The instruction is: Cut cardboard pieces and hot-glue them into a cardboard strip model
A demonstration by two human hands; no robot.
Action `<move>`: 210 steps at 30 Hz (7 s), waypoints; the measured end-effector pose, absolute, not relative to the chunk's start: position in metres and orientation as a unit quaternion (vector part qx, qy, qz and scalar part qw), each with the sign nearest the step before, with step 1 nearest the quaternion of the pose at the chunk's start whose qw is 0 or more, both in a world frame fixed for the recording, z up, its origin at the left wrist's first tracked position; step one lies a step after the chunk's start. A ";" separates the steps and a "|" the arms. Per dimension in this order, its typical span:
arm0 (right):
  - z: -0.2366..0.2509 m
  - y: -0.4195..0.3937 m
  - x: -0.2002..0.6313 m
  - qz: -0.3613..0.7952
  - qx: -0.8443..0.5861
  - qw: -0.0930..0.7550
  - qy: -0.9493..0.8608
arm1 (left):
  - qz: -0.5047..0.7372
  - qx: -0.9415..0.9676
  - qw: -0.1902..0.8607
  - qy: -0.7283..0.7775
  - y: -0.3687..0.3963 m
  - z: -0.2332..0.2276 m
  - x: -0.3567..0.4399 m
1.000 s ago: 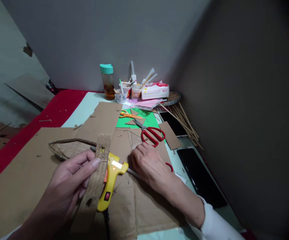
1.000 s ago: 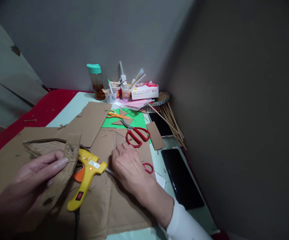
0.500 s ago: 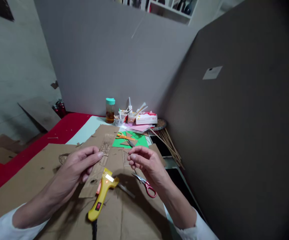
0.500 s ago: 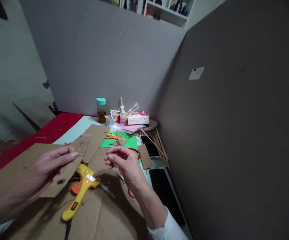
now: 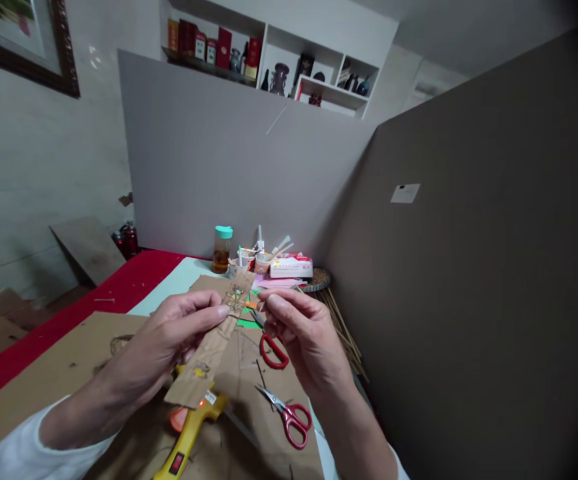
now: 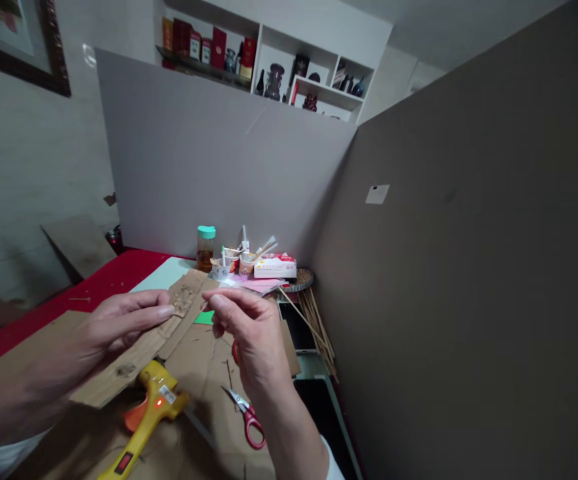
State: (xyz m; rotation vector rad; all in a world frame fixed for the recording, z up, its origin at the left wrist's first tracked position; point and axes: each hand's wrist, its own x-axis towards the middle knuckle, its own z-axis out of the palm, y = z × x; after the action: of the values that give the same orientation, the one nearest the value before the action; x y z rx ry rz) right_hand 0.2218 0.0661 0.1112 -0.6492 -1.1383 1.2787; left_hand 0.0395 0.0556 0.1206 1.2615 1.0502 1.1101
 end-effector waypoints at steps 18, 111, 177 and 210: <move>0.103 0.058 0.224 0.391 -0.337 0.616 -0.595 | 0.440 0.644 0.449 0.436 0.055 0.119 0.036; 0.108 0.051 0.227 0.105 -0.374 0.589 -0.708 | 0.474 0.657 0.424 0.406 0.049 0.100 0.035; 0.112 0.054 0.232 0.264 -0.305 0.565 -0.719 | 0.448 0.657 0.447 0.409 0.050 0.105 0.039; 0.116 0.048 0.237 0.560 -0.280 0.458 -0.631 | 0.444 0.848 -0.269 0.111 0.074 0.111 0.010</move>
State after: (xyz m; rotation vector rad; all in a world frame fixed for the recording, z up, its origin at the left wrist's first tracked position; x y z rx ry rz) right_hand 0.2365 0.0483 0.1157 -0.6899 -1.5546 1.3800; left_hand 0.0100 0.0738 0.1108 3.2438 0.4240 1.6973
